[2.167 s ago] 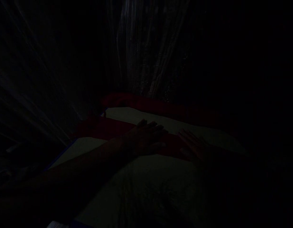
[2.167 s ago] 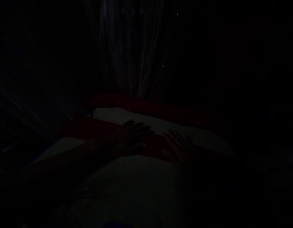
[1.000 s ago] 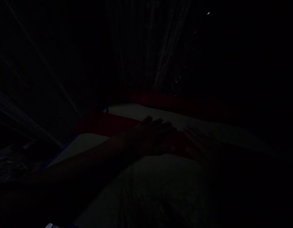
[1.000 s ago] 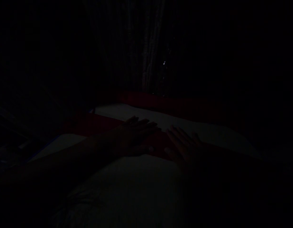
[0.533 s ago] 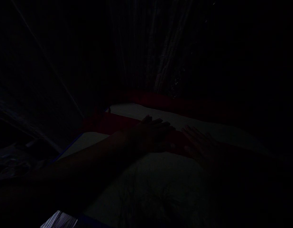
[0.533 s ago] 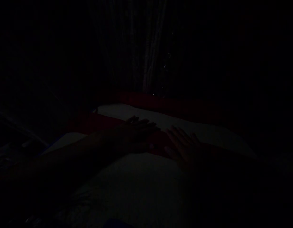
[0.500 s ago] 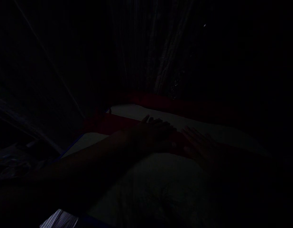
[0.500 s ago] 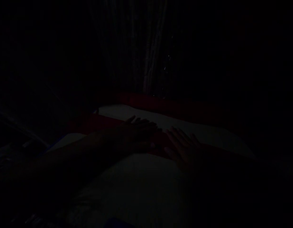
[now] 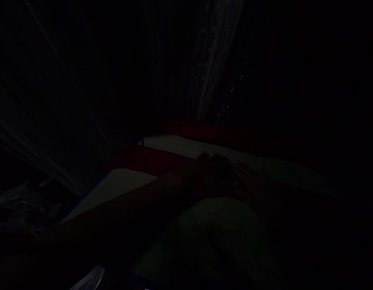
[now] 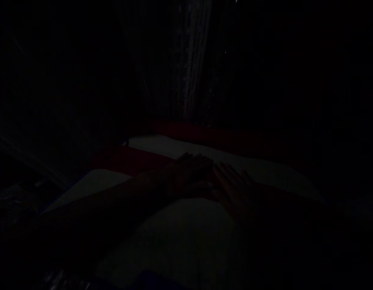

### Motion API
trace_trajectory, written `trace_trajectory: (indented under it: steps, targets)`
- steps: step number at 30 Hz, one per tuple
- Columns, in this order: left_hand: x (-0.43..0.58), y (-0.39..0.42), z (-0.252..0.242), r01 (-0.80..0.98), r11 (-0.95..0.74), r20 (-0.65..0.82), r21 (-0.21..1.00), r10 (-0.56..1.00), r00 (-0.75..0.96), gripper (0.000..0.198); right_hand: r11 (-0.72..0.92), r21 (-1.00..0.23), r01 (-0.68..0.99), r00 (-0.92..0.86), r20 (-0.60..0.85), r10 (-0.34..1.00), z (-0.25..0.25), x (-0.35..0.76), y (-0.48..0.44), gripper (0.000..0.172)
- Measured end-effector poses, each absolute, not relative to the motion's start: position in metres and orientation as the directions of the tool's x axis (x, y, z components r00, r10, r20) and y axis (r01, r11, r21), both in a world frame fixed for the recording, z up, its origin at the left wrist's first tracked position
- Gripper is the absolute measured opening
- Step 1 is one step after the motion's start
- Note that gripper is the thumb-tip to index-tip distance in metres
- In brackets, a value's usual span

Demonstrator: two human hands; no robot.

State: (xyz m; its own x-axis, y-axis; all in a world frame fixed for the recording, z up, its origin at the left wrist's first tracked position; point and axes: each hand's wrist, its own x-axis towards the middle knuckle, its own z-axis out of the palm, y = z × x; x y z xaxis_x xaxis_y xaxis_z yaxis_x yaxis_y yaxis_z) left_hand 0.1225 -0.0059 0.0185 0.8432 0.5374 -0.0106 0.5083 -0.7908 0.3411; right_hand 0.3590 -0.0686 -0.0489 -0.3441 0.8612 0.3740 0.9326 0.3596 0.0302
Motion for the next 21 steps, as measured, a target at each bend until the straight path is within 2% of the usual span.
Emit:
trace_trajectory:
  steps: [5, 9, 14, 18, 21]
  targets:
    - [0.121, -0.004, 0.011, 0.481, -0.834, 0.031, 0.271, 0.507, 0.861, 0.079, 0.402, 0.07, 0.913, -0.394, 0.408, 0.824, -0.053, 0.364, -0.066, 0.059]
    - [0.121, -0.003, 0.008, 0.471, -0.842, 0.035, 0.264, 0.497, 0.867, 0.079, 0.386, 0.007, 0.923, -0.358, 0.388, 0.849, -0.046, 0.366, -0.067, 0.057]
    - [0.12, -0.003, 0.01, 0.485, -0.835, -0.006, 0.26, 0.5, 0.866, 0.079, 0.37, 0.026, 0.929, -0.351, 0.382, 0.855, -0.04, 0.363, -0.069, 0.055]
    - [0.119, -0.005, 0.013, 0.501, -0.824, -0.015, 0.266, 0.516, 0.856, 0.08, 0.37, -0.011, 0.929, -0.334, 0.406, 0.851, -0.047, 0.373, -0.065, 0.056]
    - [0.116, -0.003, 0.009, 0.451, -0.846, 0.038, 0.286, 0.48, 0.876, 0.082, 0.417, 0.08, 0.905, -0.404, 0.468, 0.786, -0.058, 0.384, -0.06, 0.065]
